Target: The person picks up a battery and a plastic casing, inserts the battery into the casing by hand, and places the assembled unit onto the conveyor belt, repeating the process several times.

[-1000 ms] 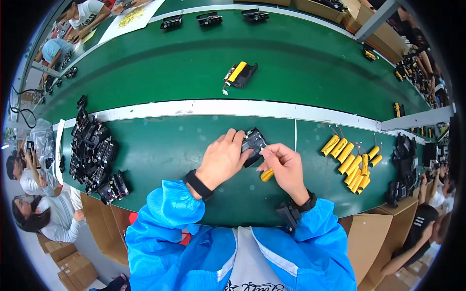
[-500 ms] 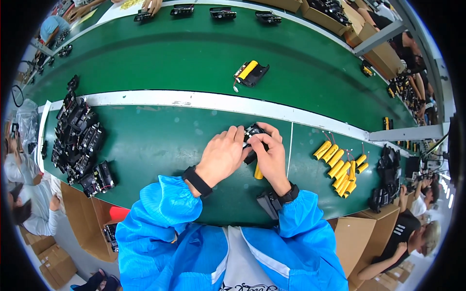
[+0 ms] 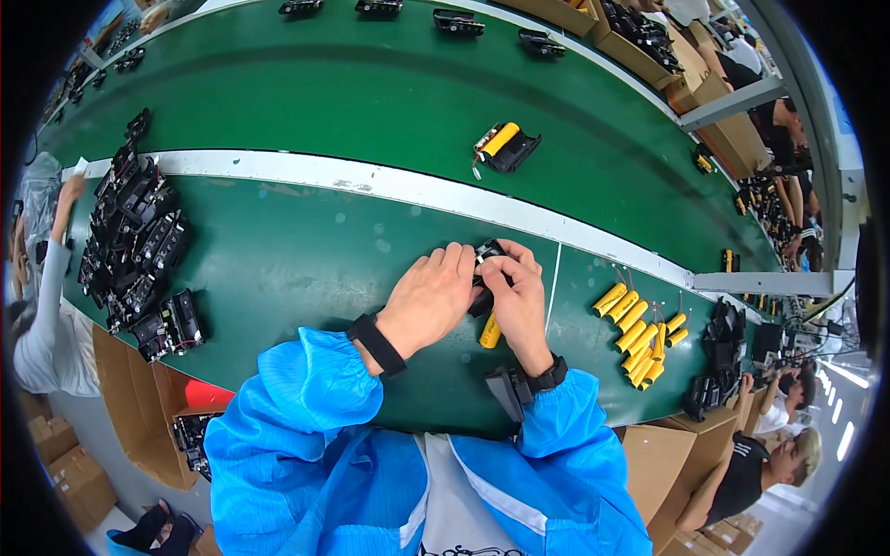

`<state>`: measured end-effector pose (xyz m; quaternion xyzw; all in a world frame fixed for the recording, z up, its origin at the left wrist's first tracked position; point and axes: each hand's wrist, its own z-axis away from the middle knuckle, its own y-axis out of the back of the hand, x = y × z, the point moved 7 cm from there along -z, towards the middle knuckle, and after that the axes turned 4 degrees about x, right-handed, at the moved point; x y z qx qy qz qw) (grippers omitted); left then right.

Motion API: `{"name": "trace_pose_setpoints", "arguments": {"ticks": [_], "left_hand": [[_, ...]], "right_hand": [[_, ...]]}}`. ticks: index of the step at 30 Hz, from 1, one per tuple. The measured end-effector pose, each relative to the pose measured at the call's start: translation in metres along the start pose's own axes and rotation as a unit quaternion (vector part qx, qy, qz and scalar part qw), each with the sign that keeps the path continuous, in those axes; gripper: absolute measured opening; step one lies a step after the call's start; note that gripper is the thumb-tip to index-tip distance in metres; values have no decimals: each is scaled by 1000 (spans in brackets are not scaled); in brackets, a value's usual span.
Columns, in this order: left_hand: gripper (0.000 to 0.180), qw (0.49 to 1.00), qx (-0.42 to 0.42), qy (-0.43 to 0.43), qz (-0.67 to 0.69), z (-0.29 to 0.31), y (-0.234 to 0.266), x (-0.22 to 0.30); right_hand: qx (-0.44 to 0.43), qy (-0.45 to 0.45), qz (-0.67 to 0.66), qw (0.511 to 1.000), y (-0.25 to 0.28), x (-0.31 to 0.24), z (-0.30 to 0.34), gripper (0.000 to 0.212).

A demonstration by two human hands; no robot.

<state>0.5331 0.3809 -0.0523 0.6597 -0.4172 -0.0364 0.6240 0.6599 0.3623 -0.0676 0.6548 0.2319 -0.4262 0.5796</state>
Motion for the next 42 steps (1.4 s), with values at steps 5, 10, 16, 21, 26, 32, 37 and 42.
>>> {"name": "trace_pose_setpoints", "arguments": {"ticks": [5, 10, 16, 21, 26, 32, 37, 42], "left_hand": [[38, 1000, -1, -8, -15, -1, -2, 5], [38, 1000, 2, -7, -16, -1, -2, 7], [38, 999, 18, 22, 14, 4, 1, 5], [39, 999, 16, 30, 12, 3, 2, 6], [41, 999, -6, 51, 17, 6, 1, 8], [43, 995, -6, 98, -10, 5, -8, 20], [46, 991, 7, 127, -47, 2, -17, 27], [48, 989, 6, 130, -69, -2, -23, 31]], "right_hand": [[-47, -68, -66, 994, -1, 6, -8, 12], [-54, -63, -70, 994, -3, 9, -12, 13], [-22, 65, 19, 997, 11, -4, 6, 15], [-47, -188, -192, 962, 31, 14, 46, 21], [-127, -46, 119, 984, 44, 1, 38, 35], [103, 174, 322, 925, 56, -17, 15, 38], [110, 100, 145, 978, 54, 3, 15, 35], [143, 109, 229, 957, 57, -4, 21, 37]]}}
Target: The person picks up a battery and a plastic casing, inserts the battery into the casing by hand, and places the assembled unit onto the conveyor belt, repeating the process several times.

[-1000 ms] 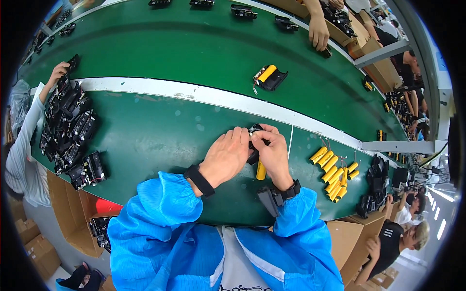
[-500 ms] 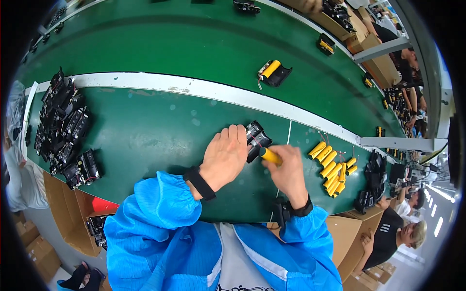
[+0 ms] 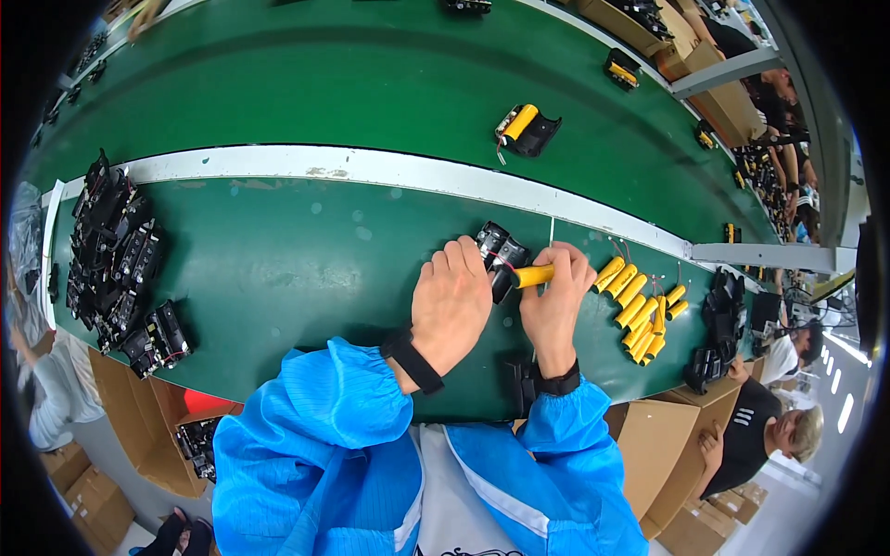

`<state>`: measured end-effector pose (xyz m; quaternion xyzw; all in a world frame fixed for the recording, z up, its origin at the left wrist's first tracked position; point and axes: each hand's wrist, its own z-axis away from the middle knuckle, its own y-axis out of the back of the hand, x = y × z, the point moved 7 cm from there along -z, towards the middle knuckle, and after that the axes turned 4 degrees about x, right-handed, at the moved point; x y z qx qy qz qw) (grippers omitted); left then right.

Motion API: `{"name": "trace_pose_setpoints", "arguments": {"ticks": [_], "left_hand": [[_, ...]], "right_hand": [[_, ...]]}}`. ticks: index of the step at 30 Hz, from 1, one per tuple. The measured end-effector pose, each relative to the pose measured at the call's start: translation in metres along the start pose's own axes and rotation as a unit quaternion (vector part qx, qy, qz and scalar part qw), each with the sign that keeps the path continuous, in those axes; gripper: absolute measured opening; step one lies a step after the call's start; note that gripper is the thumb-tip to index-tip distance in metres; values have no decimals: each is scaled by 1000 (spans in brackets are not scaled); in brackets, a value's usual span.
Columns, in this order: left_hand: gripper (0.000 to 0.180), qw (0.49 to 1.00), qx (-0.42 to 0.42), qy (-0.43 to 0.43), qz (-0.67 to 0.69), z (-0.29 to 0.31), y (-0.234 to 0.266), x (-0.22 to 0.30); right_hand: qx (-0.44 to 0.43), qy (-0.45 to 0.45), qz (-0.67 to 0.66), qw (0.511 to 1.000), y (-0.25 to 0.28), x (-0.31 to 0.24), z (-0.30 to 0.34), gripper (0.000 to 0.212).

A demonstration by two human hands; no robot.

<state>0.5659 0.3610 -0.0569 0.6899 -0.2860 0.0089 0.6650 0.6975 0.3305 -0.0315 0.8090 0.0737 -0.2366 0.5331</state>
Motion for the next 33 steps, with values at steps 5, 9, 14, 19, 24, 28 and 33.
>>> {"name": "trace_pose_setpoints", "arguments": {"ticks": [5, 9, 14, 19, 24, 28, 33], "left_hand": [[49, 1000, 0, 4, 14, -1, 2, 2], [50, 1000, 1, 3, 21, -1, 2, 2], [52, 1000, 1, -1, 29, 1, -1, 2], [48, 1000, 26, -14, -6, 2, 0, 0], [49, 999, 27, -22, 7, -1, 4, 1], [48, 999, 18, -35, 13, -1, 4, 2], [47, 998, -4, -43, 43, -3, 4, 8]], "right_hand": [[-37, -48, 80, 995, -1, 8, -4, 40], [-28, -59, -24, 998, -4, 20, 0, 42], [-98, -40, 25, 994, 9, 5, 9, 46], [-140, -89, -8, 986, 14, 3, 19, 46], [-123, -188, -36, 974, 12, 13, 21, 42], [-171, -213, -9, 962, 13, 5, 14, 41], [-194, -148, 15, 970, 14, 2, 16, 38]]}}
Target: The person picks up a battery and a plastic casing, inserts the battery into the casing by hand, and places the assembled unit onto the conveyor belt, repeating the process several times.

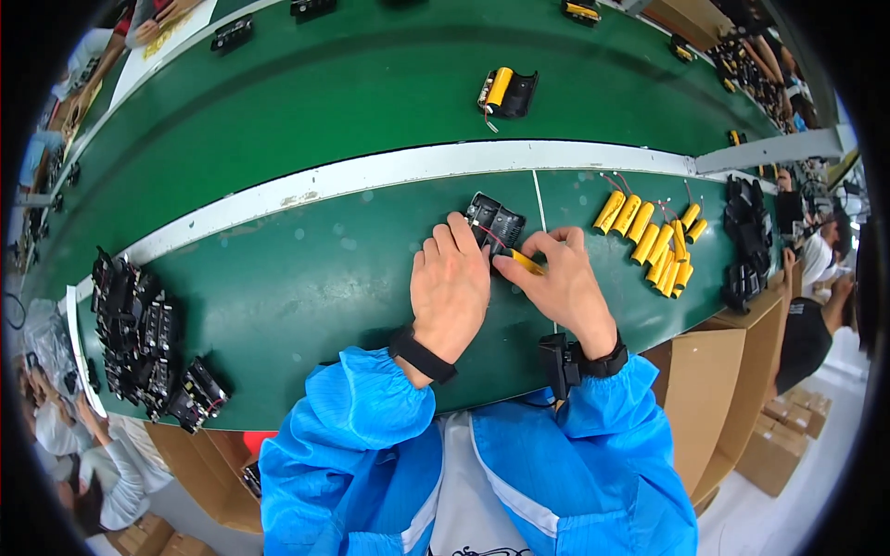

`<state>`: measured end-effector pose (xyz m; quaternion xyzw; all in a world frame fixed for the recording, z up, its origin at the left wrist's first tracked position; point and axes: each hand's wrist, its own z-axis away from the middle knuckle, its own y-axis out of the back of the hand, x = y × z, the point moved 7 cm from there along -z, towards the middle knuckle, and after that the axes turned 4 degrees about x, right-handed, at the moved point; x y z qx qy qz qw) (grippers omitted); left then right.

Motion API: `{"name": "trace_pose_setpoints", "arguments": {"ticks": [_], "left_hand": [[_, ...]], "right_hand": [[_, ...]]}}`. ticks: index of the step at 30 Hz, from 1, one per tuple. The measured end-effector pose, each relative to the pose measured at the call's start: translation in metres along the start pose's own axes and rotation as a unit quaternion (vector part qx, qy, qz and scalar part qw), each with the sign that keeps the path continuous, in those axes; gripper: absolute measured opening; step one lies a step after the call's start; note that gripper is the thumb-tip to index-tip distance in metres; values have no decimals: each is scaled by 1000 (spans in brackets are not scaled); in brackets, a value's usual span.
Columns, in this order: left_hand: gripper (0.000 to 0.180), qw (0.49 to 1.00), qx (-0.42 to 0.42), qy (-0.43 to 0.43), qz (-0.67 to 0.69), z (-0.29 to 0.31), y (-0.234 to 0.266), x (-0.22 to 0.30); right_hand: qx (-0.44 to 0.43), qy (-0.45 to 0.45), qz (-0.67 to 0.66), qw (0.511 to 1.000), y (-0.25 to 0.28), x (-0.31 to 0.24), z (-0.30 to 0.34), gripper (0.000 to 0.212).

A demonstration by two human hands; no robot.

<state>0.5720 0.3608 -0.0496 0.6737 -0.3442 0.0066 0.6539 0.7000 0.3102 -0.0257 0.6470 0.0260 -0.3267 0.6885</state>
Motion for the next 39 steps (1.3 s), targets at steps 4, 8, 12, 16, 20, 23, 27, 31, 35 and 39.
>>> {"name": "trace_pose_setpoints", "arguments": {"ticks": [4, 8, 12, 16, 20, 23, 27, 31, 35, 39], "left_hand": [[46, 1000, -3, 1, -3, 1, -1, -1], [45, 1000, -17, -8, 3, 2, 1, 0], [44, 1000, -16, -6, 6, 2, 1, 0], [42, 999, 6, -26, -37, 1, 2, 0], [40, 1000, -7, -15, -22, 0, 0, -1], [42, 999, -16, -27, -27, -1, 2, 0], [47, 999, -37, -27, -1, 1, 4, -6], [53, 993, -98, -16, 58, 1, 10, -19], [50, 985, -82, -57, 138, -2, 35, -19], [48, 978, -46, -123, 162, 0, 36, -16]], "right_hand": [[13, -18, -30, 999, 5, 3, 5, 34], [168, 28, -80, 982, 11, 2, 8, 33], [156, 19, -132, 979, 2, 12, 7, 34], [186, 11, -178, 966, -5, 17, 11, 31], [227, 60, -175, 956, -1, 10, 11, 28], [241, 105, -194, 945, -2, -9, 8, 28], [246, 160, -186, 938, -11, -20, 7, 30], [212, 160, -164, 950, -19, -23, 6, 29], [181, 145, -108, 967, -19, -33, 3, 29], [182, 152, -53, 970, -17, -39, 1, 28]]}}
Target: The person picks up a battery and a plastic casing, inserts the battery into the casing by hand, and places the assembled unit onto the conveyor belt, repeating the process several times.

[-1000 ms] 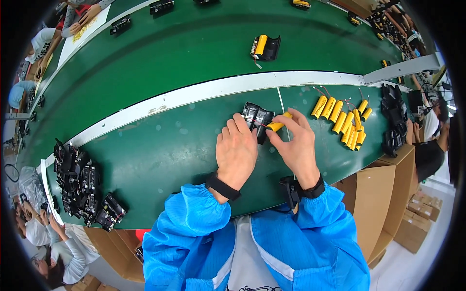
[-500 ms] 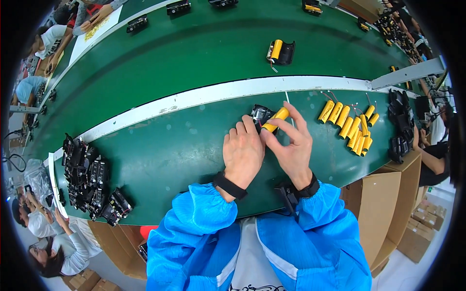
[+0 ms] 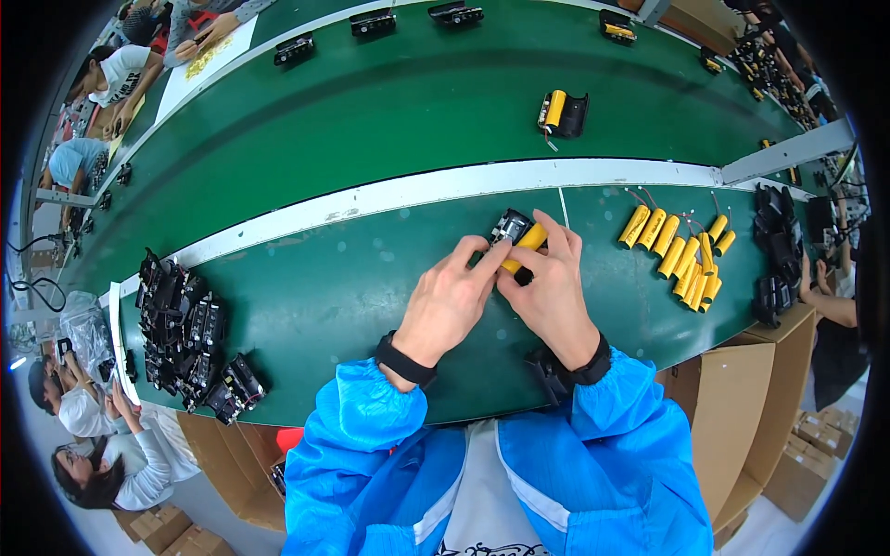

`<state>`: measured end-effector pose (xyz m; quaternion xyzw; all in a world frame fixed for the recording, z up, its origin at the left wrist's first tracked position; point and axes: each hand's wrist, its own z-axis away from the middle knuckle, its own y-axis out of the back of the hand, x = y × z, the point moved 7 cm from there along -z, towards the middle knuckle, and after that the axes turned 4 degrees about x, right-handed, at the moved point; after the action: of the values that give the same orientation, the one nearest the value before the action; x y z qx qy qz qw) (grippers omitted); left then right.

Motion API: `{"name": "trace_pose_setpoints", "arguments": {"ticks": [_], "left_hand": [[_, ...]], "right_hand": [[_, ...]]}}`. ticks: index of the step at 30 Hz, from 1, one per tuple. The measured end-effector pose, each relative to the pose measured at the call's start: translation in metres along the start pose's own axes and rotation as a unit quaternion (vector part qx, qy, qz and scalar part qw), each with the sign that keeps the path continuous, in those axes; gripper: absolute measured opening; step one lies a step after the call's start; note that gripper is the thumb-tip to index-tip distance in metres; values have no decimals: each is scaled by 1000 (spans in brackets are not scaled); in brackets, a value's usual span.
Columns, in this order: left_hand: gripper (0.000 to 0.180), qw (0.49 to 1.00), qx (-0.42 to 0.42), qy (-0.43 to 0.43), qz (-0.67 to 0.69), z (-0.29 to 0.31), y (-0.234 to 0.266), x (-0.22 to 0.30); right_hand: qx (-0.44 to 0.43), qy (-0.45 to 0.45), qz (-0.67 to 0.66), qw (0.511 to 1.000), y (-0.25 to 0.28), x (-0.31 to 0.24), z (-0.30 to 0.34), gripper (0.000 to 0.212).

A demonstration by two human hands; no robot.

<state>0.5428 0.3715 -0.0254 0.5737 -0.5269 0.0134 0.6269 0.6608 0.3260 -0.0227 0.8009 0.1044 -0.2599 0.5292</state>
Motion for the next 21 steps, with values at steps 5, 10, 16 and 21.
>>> {"name": "trace_pose_setpoints", "arguments": {"ticks": [5, 10, 16, 21], "left_hand": [[41, 998, 22, -34, -43, 2, -2, 0], [44, 996, 0, -44, -77, 3, -3, -1], [39, 985, -53, -72, -144, -4, -6, 7], [36, 981, -74, -94, -152, -10, -4, 8]], "right_hand": [[23, 1, -16, 1000, 2, 1, 3, 31], [21, -88, -119, 989, -1, 13, 4, 39], [38, 33, -44, 998, 2, 4, 9, 44], [9, 61, -3, 998, 1, -8, 4, 40]]}}
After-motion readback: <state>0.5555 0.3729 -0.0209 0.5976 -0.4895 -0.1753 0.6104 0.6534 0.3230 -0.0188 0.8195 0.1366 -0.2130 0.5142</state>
